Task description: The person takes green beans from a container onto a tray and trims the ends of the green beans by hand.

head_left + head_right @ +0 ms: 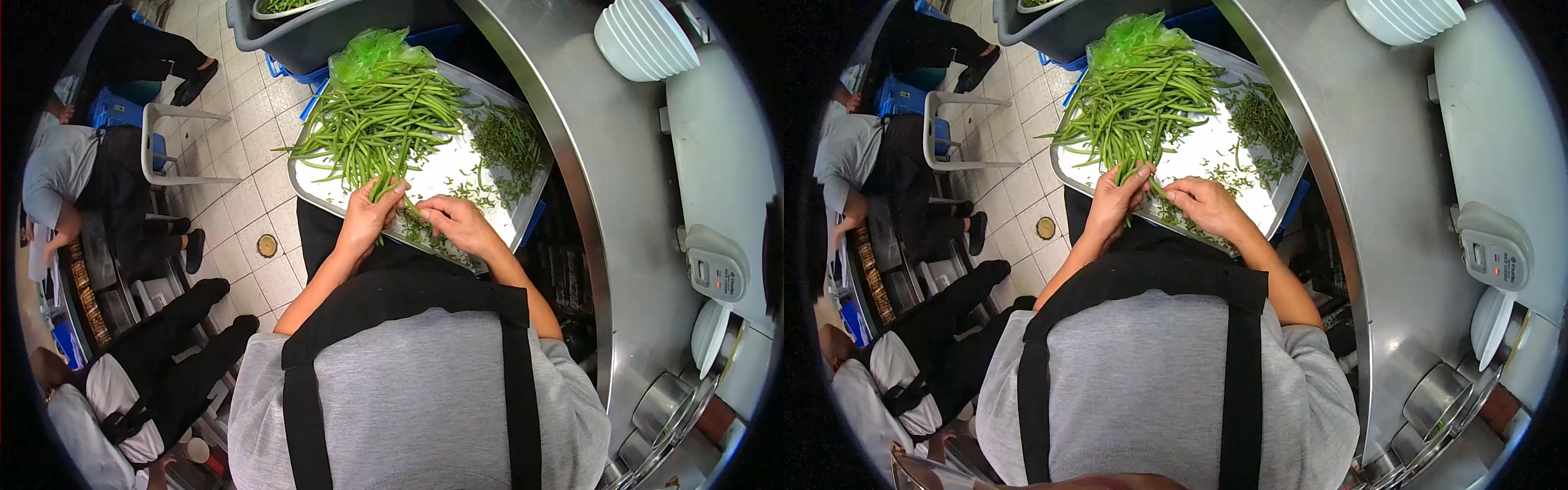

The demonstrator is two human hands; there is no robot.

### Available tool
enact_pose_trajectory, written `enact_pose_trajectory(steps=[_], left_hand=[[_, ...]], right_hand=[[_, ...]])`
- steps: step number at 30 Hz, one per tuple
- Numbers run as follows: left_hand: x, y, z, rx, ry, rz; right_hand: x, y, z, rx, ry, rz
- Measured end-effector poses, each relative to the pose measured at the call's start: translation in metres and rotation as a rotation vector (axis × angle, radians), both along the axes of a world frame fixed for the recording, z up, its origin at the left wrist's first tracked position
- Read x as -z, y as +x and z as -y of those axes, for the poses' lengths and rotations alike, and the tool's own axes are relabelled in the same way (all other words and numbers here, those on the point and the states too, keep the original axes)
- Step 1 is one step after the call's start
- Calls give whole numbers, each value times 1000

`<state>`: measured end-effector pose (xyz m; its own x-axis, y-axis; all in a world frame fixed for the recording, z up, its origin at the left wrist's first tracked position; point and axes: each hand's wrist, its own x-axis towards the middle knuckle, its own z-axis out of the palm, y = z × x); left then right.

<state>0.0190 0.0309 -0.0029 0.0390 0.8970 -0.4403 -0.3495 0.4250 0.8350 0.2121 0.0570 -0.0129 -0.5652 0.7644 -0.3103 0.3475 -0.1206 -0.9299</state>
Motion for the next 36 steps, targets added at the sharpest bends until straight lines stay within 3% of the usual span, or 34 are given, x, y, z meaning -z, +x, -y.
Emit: enact_pose_trajectory(steps=[5,11,15,16,19,23,27,29,31,34,36], left_hand=[[4,-2,0,-44,56,18],[-12,-1,4,-43,193,-10],[-17,-6,0,-144,206,12],[-15,-9,-2,-173,182,34],[-7,-15,-5,-232,123,78],[0,-24,-2,-252,87,107],[10,-33,-2,-259,65,80],[17,-38,-4,-262,45,40],[27,-43,-4,-289,54,-2],[36,-49,-5,-302,22,-91],[44,-51,-6,-307,16,-115]], right_hand=[[0,0,3,39,-170,-82],[17,13,-7,265,-80,-19],[20,-1,-11,122,684,331],[24,-7,-12,106,649,311],[40,-22,-13,38,869,341],[42,-21,2,-359,833,211],[27,18,0,-541,822,341],[21,45,-5,-449,851,440],[3,63,-9,-181,907,360],[-14,79,0,147,545,299],[-18,77,17,-27,394,465]])
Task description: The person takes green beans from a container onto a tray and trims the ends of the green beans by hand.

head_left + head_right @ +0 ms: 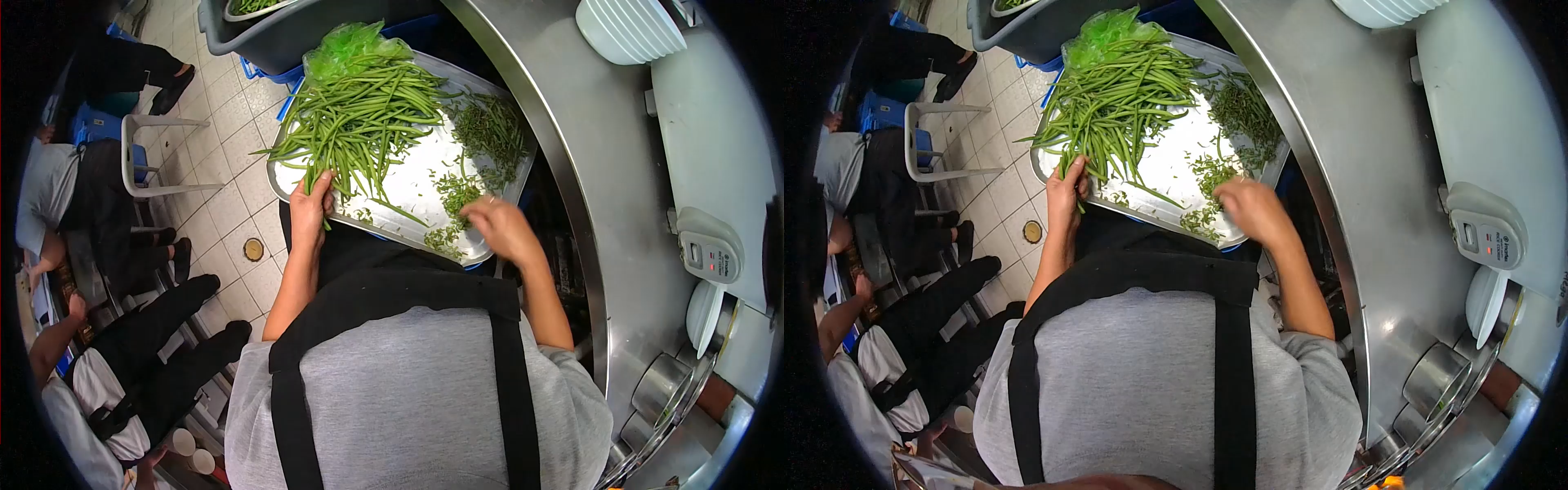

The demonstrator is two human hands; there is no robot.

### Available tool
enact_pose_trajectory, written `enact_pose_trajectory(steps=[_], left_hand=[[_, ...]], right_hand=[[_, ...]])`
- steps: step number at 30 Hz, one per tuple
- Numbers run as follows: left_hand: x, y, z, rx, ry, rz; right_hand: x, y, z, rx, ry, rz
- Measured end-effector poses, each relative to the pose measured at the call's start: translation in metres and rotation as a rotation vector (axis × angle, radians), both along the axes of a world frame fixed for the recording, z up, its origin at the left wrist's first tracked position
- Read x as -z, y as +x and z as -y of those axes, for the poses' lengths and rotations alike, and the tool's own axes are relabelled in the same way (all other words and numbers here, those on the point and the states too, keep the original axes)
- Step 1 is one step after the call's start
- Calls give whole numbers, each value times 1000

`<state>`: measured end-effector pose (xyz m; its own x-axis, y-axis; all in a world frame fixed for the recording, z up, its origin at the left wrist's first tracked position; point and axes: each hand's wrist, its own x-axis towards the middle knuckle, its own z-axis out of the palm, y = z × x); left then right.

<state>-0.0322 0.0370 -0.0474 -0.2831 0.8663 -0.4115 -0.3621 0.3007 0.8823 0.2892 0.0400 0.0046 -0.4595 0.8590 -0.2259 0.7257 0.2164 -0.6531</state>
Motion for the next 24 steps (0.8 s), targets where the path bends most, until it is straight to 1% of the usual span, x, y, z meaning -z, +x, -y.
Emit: enact_pose_trajectory(steps=[1,2,3,5,7,9,10,11,13,15,17,19,20,22,23,24], left_hand=[[-1,1,-1,2,-5,-12],[-2,1,-1,2,-11,-24],[-3,1,0,-3,-15,-37],[-1,-1,0,9,-17,-20],[-1,-2,1,-13,-8,-3],[-4,0,0,-59,10,15],[-2,0,1,-53,11,19],[2,-1,2,-51,14,21],[5,-5,5,-41,27,57],[6,-6,9,-11,45,128],[2,-2,10,9,39,88],[0,1,11,36,33,46],[1,0,13,97,14,51],[-6,5,13,301,9,-146],[-9,9,13,402,6,-246],[-8,15,13,510,64,-297]], right_hand=[[-1,-4,9,-51,-92,94],[4,-11,18,-158,-163,123],[31,-10,29,-260,-136,63],[33,-25,31,-223,-186,122],[41,-22,18,-76,-46,128],[46,-15,-12,53,118,249],[52,-8,-28,152,219,133],[58,-4,-38,311,314,188],[39,-10,-49,343,382,183],[32,-18,-45,165,308,156],[23,-35,-30,22,233,156],[30,-49,-12,-82,246,139],[38,-53,-6,-94,280,160],[48,-60,3,-118,351,201],[49,-59,5,-140,357,169],[43,-61,6,-163,363,138]])
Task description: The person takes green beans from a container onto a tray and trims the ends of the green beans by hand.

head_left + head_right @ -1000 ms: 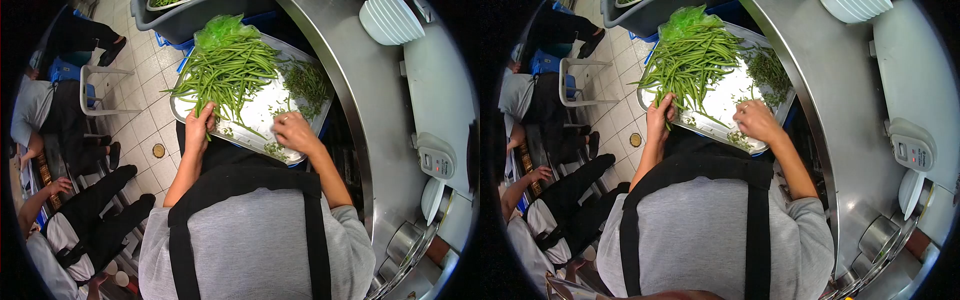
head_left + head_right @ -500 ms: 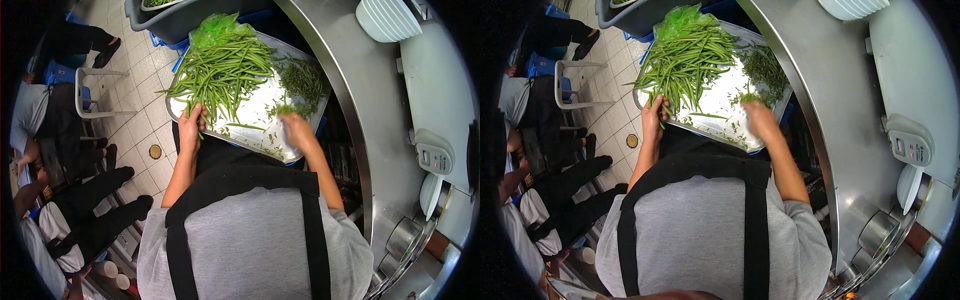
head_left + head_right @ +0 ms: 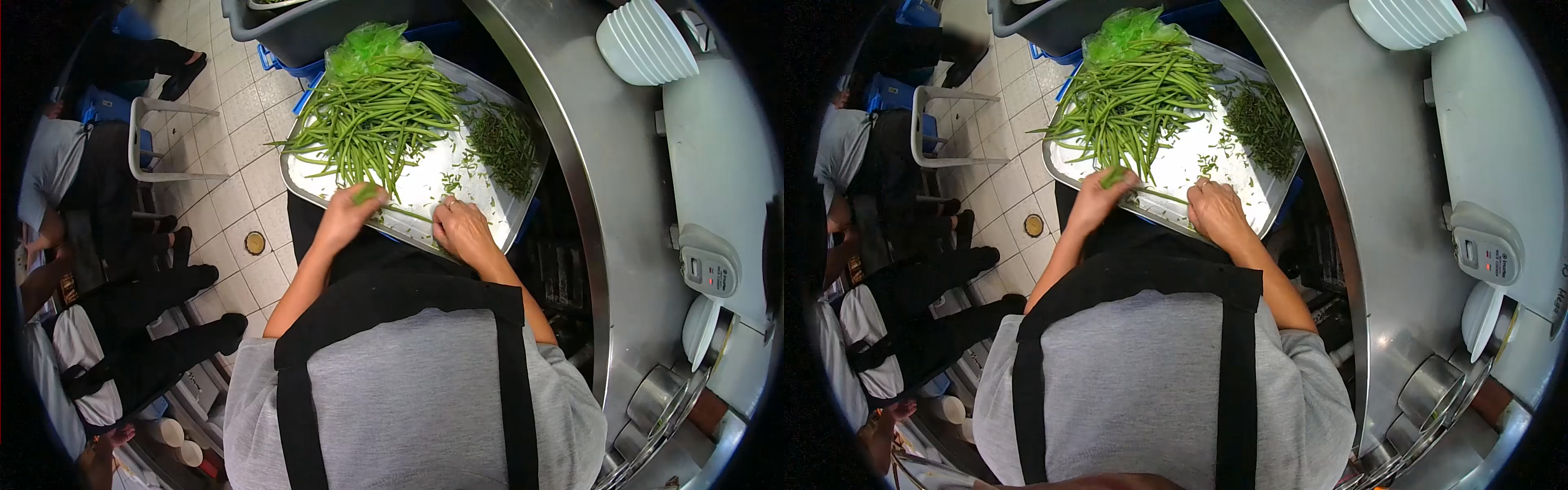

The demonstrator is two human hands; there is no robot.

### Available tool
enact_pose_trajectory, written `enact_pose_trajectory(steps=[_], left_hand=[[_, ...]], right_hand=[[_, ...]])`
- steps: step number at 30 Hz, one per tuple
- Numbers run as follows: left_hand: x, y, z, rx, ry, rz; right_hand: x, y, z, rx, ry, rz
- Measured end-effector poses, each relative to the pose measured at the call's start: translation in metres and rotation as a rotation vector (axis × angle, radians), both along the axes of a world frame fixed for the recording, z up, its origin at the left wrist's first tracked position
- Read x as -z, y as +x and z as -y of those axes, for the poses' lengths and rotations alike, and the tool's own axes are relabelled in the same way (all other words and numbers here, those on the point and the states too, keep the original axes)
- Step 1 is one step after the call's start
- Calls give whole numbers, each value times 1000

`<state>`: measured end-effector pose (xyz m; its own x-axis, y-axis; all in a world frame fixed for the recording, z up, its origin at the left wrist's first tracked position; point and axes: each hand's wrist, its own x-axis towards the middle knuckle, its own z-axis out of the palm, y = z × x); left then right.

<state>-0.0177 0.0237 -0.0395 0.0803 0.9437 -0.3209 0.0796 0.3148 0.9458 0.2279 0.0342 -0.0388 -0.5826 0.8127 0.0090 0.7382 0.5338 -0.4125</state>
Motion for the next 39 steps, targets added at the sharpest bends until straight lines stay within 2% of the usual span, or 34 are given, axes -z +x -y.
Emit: enact_pose_trajectory(steps=[3,6,9,11,14,17,18,21,22,23,26,29,35,37,39], left_hand=[[0,21,0,275,361,-240],[1,36,1,383,377,-388],[-4,37,-2,403,365,-427],[-8,38,-1,385,372,-373],[-23,42,0,331,287,-258],[-14,42,2,190,166,-28],[-15,41,2,132,125,63],[-24,33,-7,-87,-128,258],[-20,33,-8,-132,-88,296],[-22,34,-9,-161,-85,322],[-27,34,-10,-241,-79,370],[-27,37,-10,-282,-80,368],[-24,38,-10,-291,21,453],[-26,34,-9,-159,74,422],[-28,42,-8,-191,125,496]], right_hand=[[-25,-6,1,-38,24,-68],[-41,-10,-2,-27,93,-147],[-45,-9,-6,-8,149,-174],[-44,-7,-10,1,183,-173],[-24,-9,-13,222,-87,-448],[1,1,-26,491,-144,-684],[-7,6,-28,546,-208,-628],[-18,5,-26,460,-355,-616],[-14,7,-22,385,-464,-585],[-10,4,-20,244,-338,-536],[-26,-13,-9,200,-604,-544],[-26,-18,-9,205,-681,-442],[-6,-10,-10,289,-748,-654],[9,-5,-14,332,-871,-861],[13,-4,-18,541,-952,-1151]])
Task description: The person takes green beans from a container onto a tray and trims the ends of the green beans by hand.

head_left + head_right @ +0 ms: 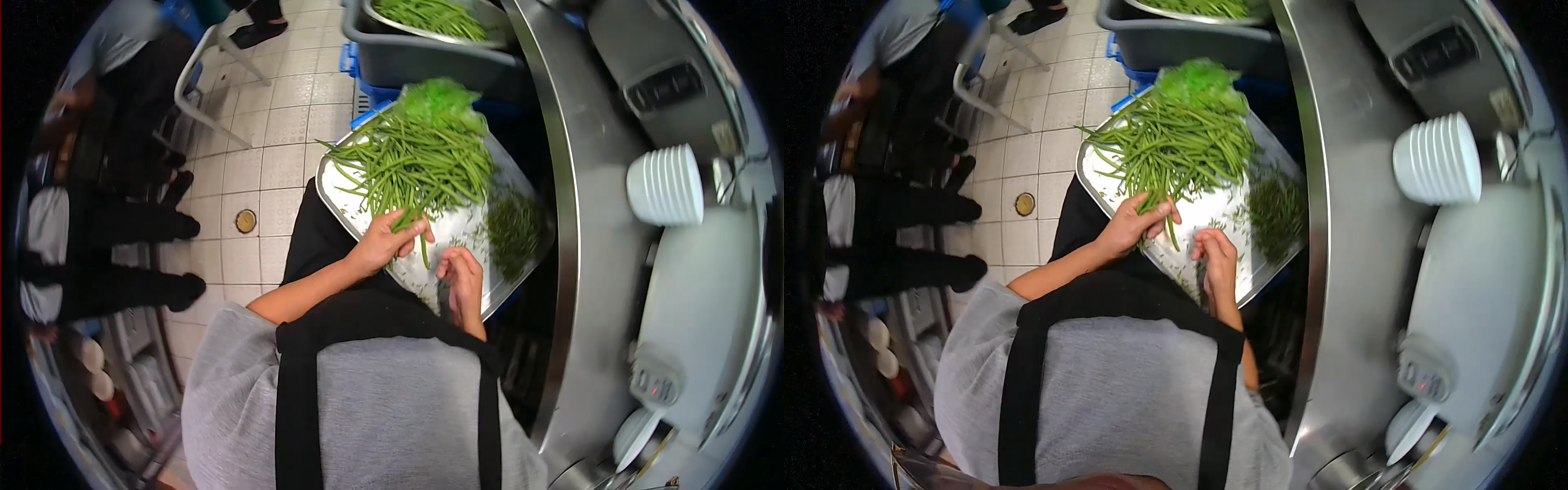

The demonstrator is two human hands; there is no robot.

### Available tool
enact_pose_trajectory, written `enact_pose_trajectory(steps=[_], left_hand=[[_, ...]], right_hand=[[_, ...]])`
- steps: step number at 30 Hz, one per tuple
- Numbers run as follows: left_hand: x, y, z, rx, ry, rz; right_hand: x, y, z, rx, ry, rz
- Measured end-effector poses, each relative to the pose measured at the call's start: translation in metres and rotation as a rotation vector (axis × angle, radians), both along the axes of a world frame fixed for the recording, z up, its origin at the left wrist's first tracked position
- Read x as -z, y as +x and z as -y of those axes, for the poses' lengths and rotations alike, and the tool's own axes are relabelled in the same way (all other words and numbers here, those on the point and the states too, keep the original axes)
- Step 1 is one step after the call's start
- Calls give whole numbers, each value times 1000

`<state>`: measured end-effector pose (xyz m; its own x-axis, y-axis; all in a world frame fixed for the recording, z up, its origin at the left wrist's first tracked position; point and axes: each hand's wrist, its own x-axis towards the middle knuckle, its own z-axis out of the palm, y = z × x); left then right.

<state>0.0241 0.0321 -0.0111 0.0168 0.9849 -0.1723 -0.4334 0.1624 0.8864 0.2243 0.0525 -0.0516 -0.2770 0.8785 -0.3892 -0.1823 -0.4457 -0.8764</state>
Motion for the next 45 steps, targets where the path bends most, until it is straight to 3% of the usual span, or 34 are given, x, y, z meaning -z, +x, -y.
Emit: enact_pose_trajectory(steps=[2,4,5,8,10,11,13,14,17,22,29,32,34,36,37,40,42,43,45], left_hand=[[-7,-8,-7,-45,12,-73],[-8,-28,-25,-142,-28,-266],[6,-38,-40,-236,47,-238],[29,-86,-90,-371,135,-845],[27,-104,-115,-345,133,-1038],[41,-110,-126,-345,210,-1075],[72,-113,-139,-333,358,-1151],[79,-113,-140,-317,350,-1155],[73,-101,-125,-289,237,-1163],[69,-64,-92,-560,146,-958],[55,-23,-73,-581,-7,-718],[66,-49,-76,-517,-44,-592],[52,-77,-67,-549,75,-621],[17,-100,-48,-520,84,-253],[2,-106,-38,-540,69,-177],[-8,-125,-11,-597,-14,26],[-4,-136,3,-618,-72,164],[1,-139,9,-623,-96,237],[4,-138,14,-652,-156,315]], right_hand=[[-5,3,-10,149,63,71],[8,20,-24,157,211,186],[11,27,-30,150,297,231],[14,44,-35,85,411,456],[32,57,-41,-9,362,610],[35,58,-40,37,332,635],[36,52,-39,6,626,823],[37,50,-38,-9,771,916],[21,38,-30,-43,810,1030],[12,31,-27,-82,725,1058],[13,32,-31,-57,667,1056],[20,40,-34,18,690,859],[29,55,-37,-3,534,745],[19,51,-33,32,356,628],[3,42,-32,2,388,768],[-11,9,-36,-65,845,833],[-28,-26,-37,-208,842,783],[-21,-41,-41,-287,1017,775],[-37,-83,-35,-465,1075,750]])
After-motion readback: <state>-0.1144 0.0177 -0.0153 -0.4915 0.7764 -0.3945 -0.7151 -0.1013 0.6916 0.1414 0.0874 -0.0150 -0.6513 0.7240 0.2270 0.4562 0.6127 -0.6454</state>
